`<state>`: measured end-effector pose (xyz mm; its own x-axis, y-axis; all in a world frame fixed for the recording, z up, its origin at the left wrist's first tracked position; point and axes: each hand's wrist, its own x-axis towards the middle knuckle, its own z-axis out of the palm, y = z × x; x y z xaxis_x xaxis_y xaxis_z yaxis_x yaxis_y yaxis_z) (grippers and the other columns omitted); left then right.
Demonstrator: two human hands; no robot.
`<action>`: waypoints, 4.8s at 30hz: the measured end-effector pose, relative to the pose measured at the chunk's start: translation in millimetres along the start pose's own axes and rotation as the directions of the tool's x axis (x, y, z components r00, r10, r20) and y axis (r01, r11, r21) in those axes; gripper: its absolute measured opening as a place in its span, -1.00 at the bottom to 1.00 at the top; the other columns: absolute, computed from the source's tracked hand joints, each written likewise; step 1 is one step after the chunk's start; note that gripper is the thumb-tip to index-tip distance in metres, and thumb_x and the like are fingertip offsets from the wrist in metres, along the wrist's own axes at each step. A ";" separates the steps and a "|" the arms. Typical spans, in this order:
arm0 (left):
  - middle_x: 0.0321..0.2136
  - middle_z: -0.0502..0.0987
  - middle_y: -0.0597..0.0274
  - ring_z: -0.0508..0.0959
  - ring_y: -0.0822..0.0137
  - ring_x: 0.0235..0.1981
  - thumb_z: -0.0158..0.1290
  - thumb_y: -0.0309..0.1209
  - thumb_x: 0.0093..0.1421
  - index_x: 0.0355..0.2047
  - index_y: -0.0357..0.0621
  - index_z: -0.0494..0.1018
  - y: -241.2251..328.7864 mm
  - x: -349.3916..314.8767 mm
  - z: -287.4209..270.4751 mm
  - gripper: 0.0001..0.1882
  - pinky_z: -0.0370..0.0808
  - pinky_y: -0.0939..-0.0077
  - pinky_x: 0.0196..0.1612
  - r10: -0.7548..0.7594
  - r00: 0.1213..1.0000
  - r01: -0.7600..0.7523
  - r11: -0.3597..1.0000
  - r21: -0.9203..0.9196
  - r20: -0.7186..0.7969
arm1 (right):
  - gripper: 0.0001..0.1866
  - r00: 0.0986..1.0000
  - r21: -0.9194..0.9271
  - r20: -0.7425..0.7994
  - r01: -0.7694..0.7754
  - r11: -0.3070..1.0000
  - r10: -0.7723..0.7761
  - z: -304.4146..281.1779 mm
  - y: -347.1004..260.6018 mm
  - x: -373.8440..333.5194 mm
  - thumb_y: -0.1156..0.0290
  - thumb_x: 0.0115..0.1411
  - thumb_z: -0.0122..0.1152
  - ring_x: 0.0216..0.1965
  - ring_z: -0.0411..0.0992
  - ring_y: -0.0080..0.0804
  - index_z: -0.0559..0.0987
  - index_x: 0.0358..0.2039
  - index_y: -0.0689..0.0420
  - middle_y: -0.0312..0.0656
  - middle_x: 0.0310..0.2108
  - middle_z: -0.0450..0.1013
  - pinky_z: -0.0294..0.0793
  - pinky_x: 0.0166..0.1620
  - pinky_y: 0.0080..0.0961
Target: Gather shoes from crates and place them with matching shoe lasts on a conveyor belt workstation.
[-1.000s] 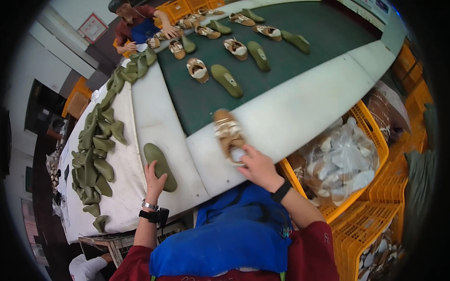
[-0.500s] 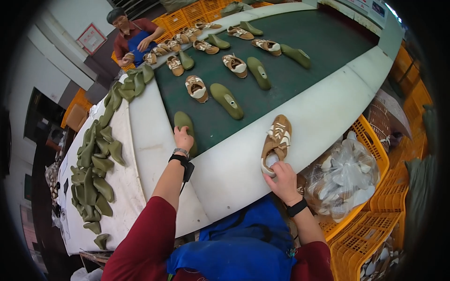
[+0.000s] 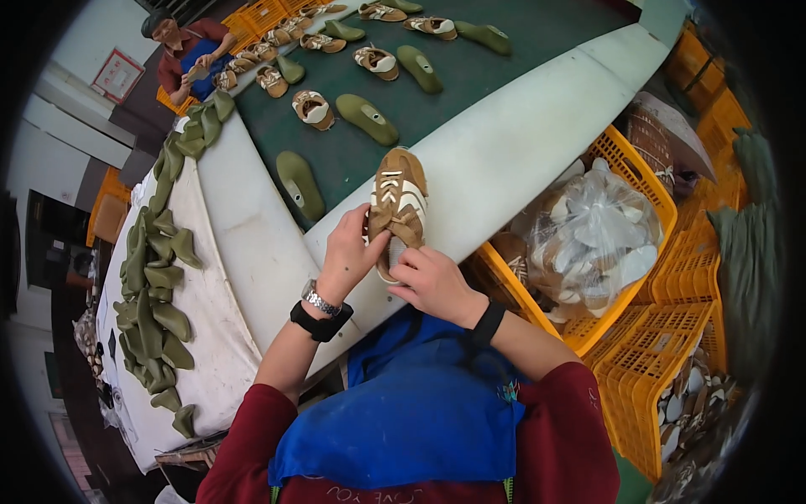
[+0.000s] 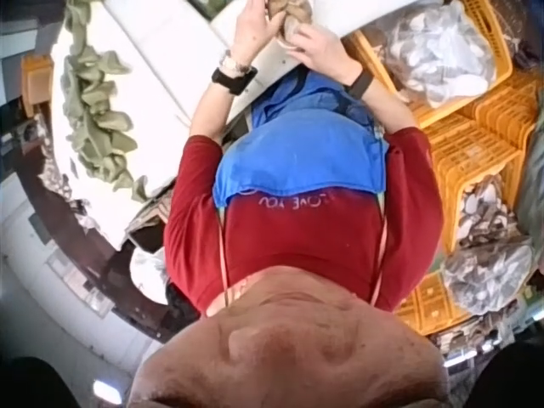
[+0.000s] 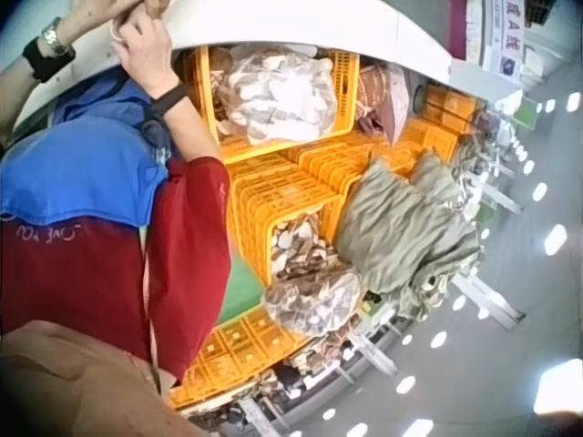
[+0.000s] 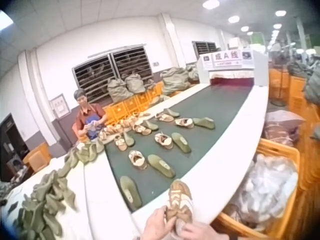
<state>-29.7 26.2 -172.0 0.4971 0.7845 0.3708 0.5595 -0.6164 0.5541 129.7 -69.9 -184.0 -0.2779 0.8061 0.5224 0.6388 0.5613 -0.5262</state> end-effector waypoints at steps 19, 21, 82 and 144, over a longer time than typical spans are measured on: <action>-0.55 0.53 0.01 0.53 0.28 -0.54 -0.14 -0.43 0.27 0.02 -0.33 0.14 77.8 -33.1 -10.9 -0.65 0.40 0.48 -0.50 -0.057 0.998 0.053 0.992 -0.112 -0.032 | -0.85 0.879 -0.112 -0.443 -0.249 0.962 0.176 -26.4 -25.0 3.3 0.39 -0.09 0.17 -0.50 0.40 -0.28 0.45 -0.46 0.09 -0.21 -0.48 0.29 0.41 -0.52 -0.42; -0.56 0.53 0.01 0.53 0.26 -0.54 -0.14 -0.43 0.27 0.07 -0.30 0.10 92.2 -30.3 -9.2 -0.61 0.40 0.47 -0.50 -0.074 0.996 0.067 0.991 -0.120 -0.055 | -0.88 0.875 -0.143 -0.465 -0.221 0.965 0.131 -32.1 -24.7 -2.7 0.38 -0.08 0.18 -0.51 0.38 -0.30 0.47 -0.49 0.09 -0.21 -0.48 0.29 0.40 -0.51 -0.41; -0.31 0.32 0.03 0.37 0.12 -0.25 -0.03 -0.65 -0.01 -0.22 -0.25 0.41 79.2 -34.1 -55.0 -0.71 0.34 0.36 -0.16 -0.018 0.998 0.014 0.997 -0.074 -0.058 | -0.79 0.843 0.152 -0.534 0.017 0.988 0.067 -26.6 -55.7 31.9 0.69 -0.11 0.18 -0.40 0.40 -0.28 0.43 -0.42 0.19 -0.14 -0.30 0.29 0.45 -0.34 -0.49; -0.17 0.42 -0.10 0.41 -0.05 -0.12 0.12 -0.52 -0.02 -0.09 -0.29 0.36 -16.1 -166.5 -114.4 -0.56 0.37 0.22 -0.04 -0.121 0.962 0.142 0.987 -0.071 0.246 | -0.69 0.901 0.084 0.222 -0.398 0.913 0.372 0.0 117.9 149.0 0.51 0.09 -0.02 -0.28 0.46 -0.34 0.49 -0.13 0.19 -0.13 -0.29 0.50 0.44 -0.17 -0.43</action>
<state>-197.3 -86.7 -157.4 0.5737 0.8122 0.1059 0.5760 -0.4919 0.6529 163.5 116.3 -168.2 -0.1719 0.9771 0.1257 0.6339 0.2073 -0.7451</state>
